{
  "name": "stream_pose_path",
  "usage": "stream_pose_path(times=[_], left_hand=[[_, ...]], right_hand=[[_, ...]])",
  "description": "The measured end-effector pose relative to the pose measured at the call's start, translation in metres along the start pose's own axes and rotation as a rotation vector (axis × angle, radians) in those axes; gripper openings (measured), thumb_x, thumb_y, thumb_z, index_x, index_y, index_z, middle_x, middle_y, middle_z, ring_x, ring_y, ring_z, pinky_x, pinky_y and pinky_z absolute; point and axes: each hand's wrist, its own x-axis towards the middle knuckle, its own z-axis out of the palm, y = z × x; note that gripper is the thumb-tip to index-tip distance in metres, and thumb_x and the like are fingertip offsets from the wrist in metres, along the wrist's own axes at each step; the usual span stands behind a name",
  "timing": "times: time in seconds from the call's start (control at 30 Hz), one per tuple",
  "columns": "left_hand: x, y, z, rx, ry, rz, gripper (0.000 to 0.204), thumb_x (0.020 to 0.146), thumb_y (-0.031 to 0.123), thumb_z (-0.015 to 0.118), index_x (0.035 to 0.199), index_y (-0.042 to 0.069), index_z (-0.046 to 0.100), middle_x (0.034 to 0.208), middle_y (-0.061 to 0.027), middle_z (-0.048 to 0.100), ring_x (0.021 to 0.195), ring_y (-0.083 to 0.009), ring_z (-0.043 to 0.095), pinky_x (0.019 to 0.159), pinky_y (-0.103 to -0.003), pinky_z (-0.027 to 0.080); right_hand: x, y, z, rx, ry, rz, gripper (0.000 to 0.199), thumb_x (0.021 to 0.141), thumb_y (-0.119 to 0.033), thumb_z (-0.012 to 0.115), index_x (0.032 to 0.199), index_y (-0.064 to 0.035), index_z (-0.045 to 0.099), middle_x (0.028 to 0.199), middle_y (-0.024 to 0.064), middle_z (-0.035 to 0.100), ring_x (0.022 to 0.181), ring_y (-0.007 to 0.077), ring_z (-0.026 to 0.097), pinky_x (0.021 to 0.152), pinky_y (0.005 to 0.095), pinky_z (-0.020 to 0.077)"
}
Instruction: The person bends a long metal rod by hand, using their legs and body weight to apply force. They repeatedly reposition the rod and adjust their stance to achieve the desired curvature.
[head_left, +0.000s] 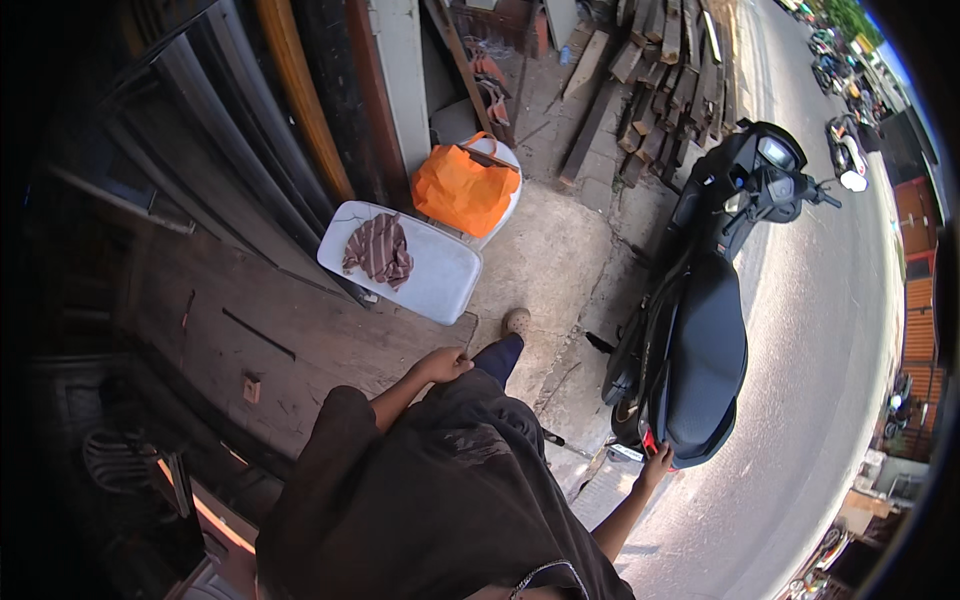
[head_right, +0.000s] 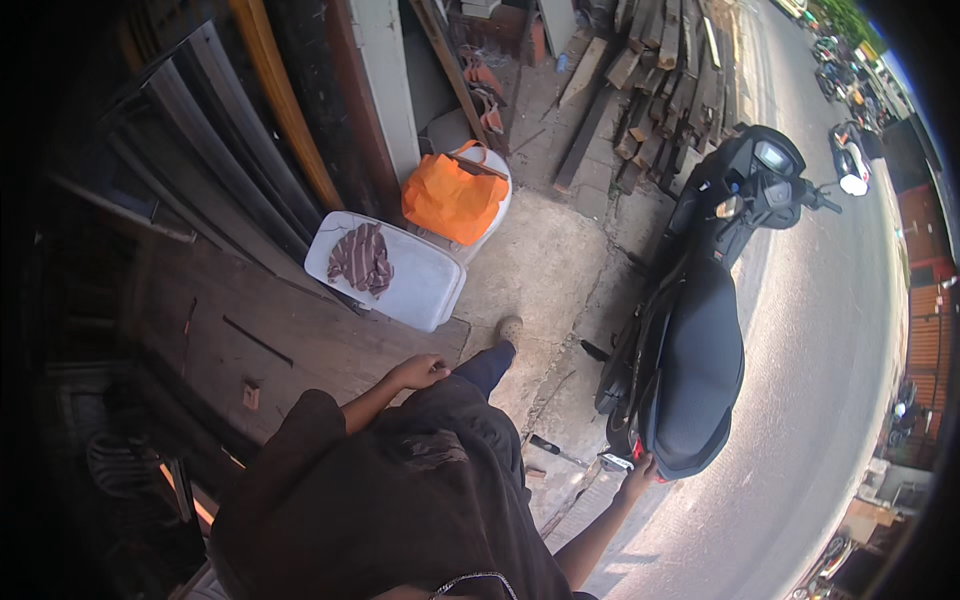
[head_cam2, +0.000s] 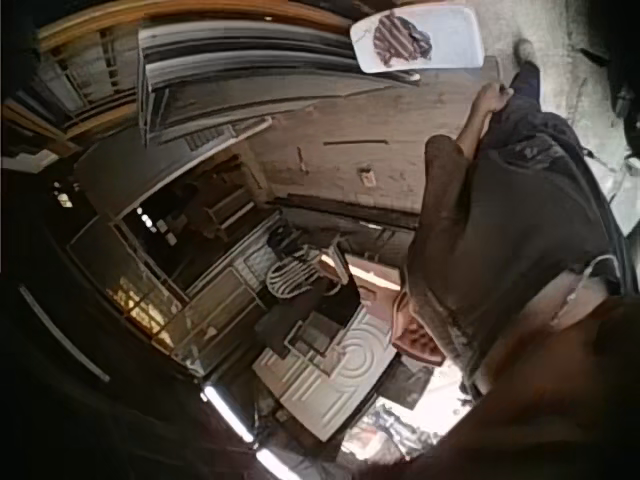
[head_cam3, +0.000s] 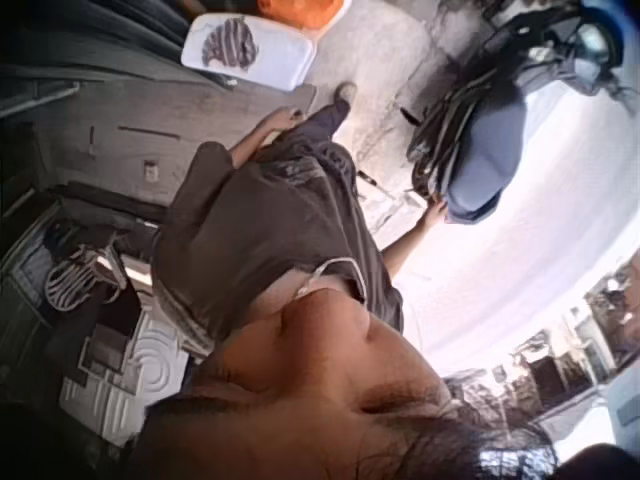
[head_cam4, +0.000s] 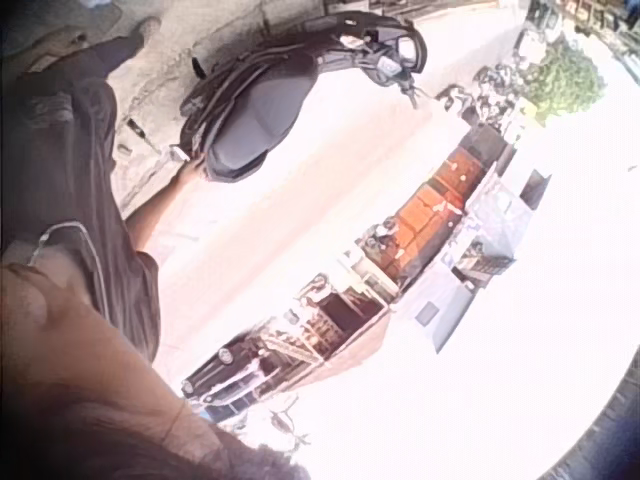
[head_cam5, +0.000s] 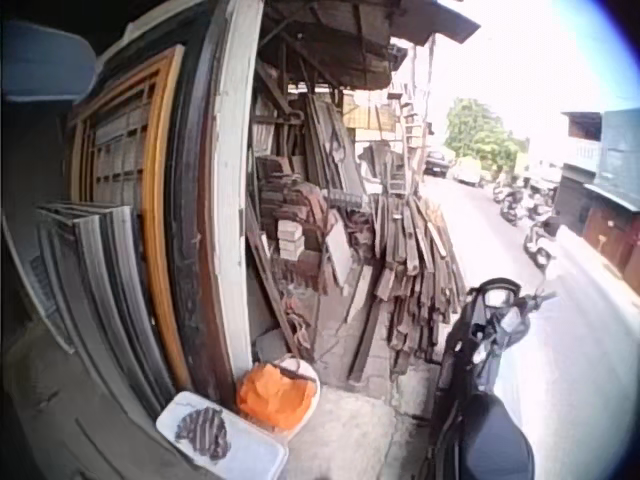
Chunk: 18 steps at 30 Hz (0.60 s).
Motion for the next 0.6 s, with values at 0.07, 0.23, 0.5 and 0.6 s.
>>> stream_pose_path(times=[0.07,0.23,0.5,0.6], left_hand=[[0.024,0.013,0.026,-0.049,0.064,-0.04,0.04,0.089,0.038,0.059,0.103,0.001,0.063,0.099,-0.0201,0.066,0.094,-0.0347,0.064,0.082,-0.042,0.05],[0.151,0.07,0.032,-0.132,0.26,0.026,0.042,0.089,0.04,0.059,0.105,0.002,0.061,0.099,-0.0205,0.065,0.094,-0.0375,0.062,0.083,-0.045,0.048],[0.225,0.126,-0.028,-0.296,0.482,-0.068,0.045,0.093,0.043,0.053,0.117,0.005,0.057,0.116,-0.0167,0.06,0.104,-0.0346,0.059,0.087,-0.044,0.046],[0.236,0.156,-0.062,-0.373,0.432,-0.132,0.045,0.094,0.042,0.052,0.117,0.004,0.056,0.115,-0.017,0.06,0.104,-0.0343,0.059,0.088,-0.044,0.046]], right_hand=[[0.018,0.018,0.07,-0.099,-0.254,-0.054,0.038,0.098,-0.031,0.049,0.116,0.0014,0.056,0.101,0.0127,0.064,0.089,0.0208,0.064,0.07,0.0289,0.0535],[0.199,0.097,0.18,-0.56,-0.852,-0.127,0.046,0.095,-0.039,0.05,0.124,-0.003,0.053,0.112,0.0145,0.064,0.1,0.0262,0.063,0.081,0.0381,0.0481],[0.39,-0.153,0.27,-0.706,-0.794,0.159,0.056,0.095,-0.045,0.046,0.138,-0.0096,0.041,0.134,0.0114,0.052,0.111,0.0288,0.058,0.089,0.0463,0.0422],[0.319,-0.244,0.322,-0.789,-0.78,0.155,0.056,0.095,-0.046,0.045,0.138,-0.0097,0.042,0.131,0.0116,0.054,0.11,0.029,0.058,0.09,0.0478,0.0423]])
